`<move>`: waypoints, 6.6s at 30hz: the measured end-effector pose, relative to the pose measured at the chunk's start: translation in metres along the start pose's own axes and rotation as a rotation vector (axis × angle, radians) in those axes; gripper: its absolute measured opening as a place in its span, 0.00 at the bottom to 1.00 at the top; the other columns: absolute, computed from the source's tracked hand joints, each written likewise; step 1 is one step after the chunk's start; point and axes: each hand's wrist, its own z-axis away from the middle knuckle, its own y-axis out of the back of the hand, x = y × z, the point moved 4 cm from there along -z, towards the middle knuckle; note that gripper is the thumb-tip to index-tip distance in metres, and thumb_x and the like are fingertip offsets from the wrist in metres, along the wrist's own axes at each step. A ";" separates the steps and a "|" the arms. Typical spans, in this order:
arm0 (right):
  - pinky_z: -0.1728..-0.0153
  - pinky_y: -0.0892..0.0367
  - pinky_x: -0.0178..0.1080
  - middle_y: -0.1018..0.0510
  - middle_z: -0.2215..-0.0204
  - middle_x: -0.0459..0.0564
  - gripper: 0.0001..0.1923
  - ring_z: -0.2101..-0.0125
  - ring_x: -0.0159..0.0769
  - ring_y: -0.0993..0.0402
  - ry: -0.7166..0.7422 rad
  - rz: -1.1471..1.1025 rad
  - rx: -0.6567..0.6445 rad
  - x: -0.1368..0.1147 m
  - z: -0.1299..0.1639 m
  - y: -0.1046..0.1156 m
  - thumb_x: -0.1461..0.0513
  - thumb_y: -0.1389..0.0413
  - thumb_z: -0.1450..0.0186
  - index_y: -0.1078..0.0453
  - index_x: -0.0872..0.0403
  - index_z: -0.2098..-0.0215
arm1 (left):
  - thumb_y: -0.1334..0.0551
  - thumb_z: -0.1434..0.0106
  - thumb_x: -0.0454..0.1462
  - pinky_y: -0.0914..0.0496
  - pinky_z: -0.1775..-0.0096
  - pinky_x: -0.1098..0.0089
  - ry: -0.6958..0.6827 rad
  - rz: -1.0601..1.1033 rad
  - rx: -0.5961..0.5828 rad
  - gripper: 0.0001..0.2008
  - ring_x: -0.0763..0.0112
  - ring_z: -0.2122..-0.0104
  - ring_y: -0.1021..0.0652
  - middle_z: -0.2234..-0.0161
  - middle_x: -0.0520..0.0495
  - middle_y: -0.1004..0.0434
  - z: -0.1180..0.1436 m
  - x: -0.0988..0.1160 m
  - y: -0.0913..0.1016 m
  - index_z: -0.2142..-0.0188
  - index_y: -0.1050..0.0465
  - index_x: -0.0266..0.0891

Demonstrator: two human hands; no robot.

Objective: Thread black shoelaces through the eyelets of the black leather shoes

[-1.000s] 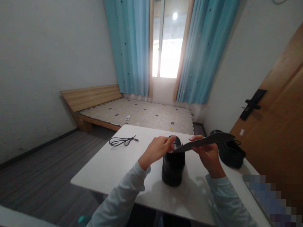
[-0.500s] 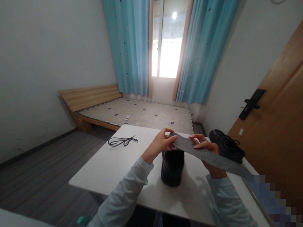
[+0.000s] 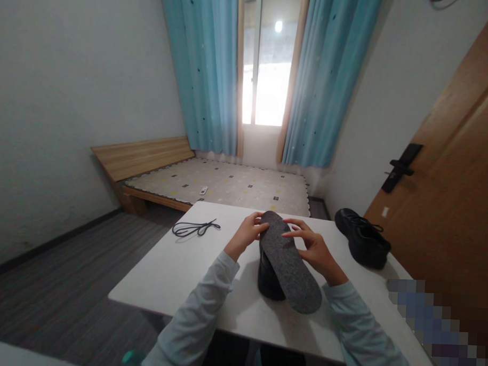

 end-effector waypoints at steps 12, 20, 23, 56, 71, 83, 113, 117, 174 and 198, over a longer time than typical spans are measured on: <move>0.47 0.41 0.56 0.36 0.43 0.56 0.34 0.43 0.48 0.40 -0.218 0.150 -0.002 0.035 0.004 0.005 0.60 0.37 0.48 0.40 0.47 0.44 | 0.43 0.42 0.36 0.33 0.76 0.81 -0.048 -0.132 0.079 0.13 0.76 0.71 0.28 0.70 0.48 0.29 -0.010 0.000 0.012 0.57 0.30 0.36; 0.48 0.38 0.52 0.35 0.44 0.55 0.26 0.45 0.45 0.38 -0.319 0.101 -0.075 0.046 0.009 -0.002 0.62 0.43 0.44 0.38 0.49 0.46 | 0.40 0.43 0.36 0.31 0.77 0.80 -0.081 -0.212 0.037 0.15 0.74 0.72 0.26 0.68 0.45 0.27 -0.019 -0.001 0.020 0.56 0.29 0.34; 0.49 0.36 0.51 0.33 0.46 0.54 0.25 0.46 0.44 0.37 -0.324 0.110 -0.076 0.049 0.010 -0.002 0.64 0.44 0.45 0.37 0.50 0.48 | 0.39 0.44 0.37 0.31 0.78 0.80 -0.091 -0.217 -0.014 0.15 0.74 0.72 0.26 0.68 0.45 0.26 -0.021 -0.004 0.025 0.57 0.29 0.34; 0.52 0.34 0.47 0.35 0.48 0.53 0.21 0.45 0.45 0.41 -0.377 0.058 -0.113 0.050 0.013 -0.001 0.61 0.45 0.44 0.35 0.50 0.52 | 0.40 0.46 0.40 0.35 0.73 0.74 -0.002 -0.860 0.229 0.16 0.72 0.75 0.27 0.75 0.48 0.24 -0.062 -0.005 0.208 0.61 0.24 0.34; 0.54 0.33 0.47 0.36 0.47 0.54 0.22 0.45 0.46 0.40 -0.388 0.101 -0.123 0.047 0.012 -0.001 0.61 0.46 0.46 0.35 0.51 0.52 | 0.46 0.39 0.36 0.33 0.55 0.70 0.052 -1.078 0.570 0.17 0.62 0.56 0.24 0.57 0.42 0.21 -0.047 -0.047 0.230 0.54 0.25 0.37; 0.54 0.32 0.47 0.34 0.48 0.52 0.20 0.46 0.45 0.38 -0.379 0.104 -0.113 0.042 0.011 0.000 0.61 0.45 0.45 0.34 0.50 0.53 | 0.46 0.41 0.32 0.33 0.55 0.67 0.097 -1.156 0.535 0.18 0.57 0.55 0.24 0.58 0.39 0.22 -0.048 -0.045 0.241 0.54 0.26 0.38; 0.56 0.30 0.45 0.33 0.50 0.51 0.18 0.48 0.44 0.36 -0.338 0.112 -0.070 0.052 0.012 -0.001 0.61 0.44 0.44 0.33 0.50 0.54 | 0.33 0.47 0.45 0.36 0.60 0.56 -0.485 -1.433 -0.243 0.21 0.54 0.63 0.23 0.68 0.38 0.23 0.079 -0.006 -0.082 0.58 0.33 0.37; 0.55 0.31 0.44 0.31 0.50 0.52 0.18 0.48 0.42 0.36 -0.322 0.092 -0.065 0.050 0.012 0.000 0.56 0.44 0.41 0.32 0.50 0.53 | 0.33 0.46 0.42 0.37 0.58 0.54 -0.444 -1.404 -0.198 0.17 0.54 0.61 0.25 0.69 0.39 0.23 0.082 -0.013 -0.087 0.60 0.33 0.37; 0.70 0.32 0.40 0.23 0.71 0.52 0.16 0.69 0.39 0.27 -0.301 0.260 0.301 0.090 0.021 0.028 0.50 0.42 0.46 0.32 0.55 0.77 | 0.42 0.40 0.32 0.32 0.55 0.65 -0.201 -1.417 0.434 0.13 0.59 0.54 0.30 0.61 0.42 0.25 0.120 0.003 0.148 0.55 0.29 0.39; 0.71 0.32 0.39 0.25 0.73 0.49 0.12 0.72 0.37 0.28 -0.300 0.334 0.266 0.088 0.020 0.027 0.54 0.44 0.45 0.31 0.54 0.75 | 0.48 0.34 0.37 0.32 0.60 0.71 -0.528 -1.294 0.187 0.10 0.69 0.62 0.25 0.60 0.47 0.24 0.048 0.051 -0.005 0.57 0.30 0.42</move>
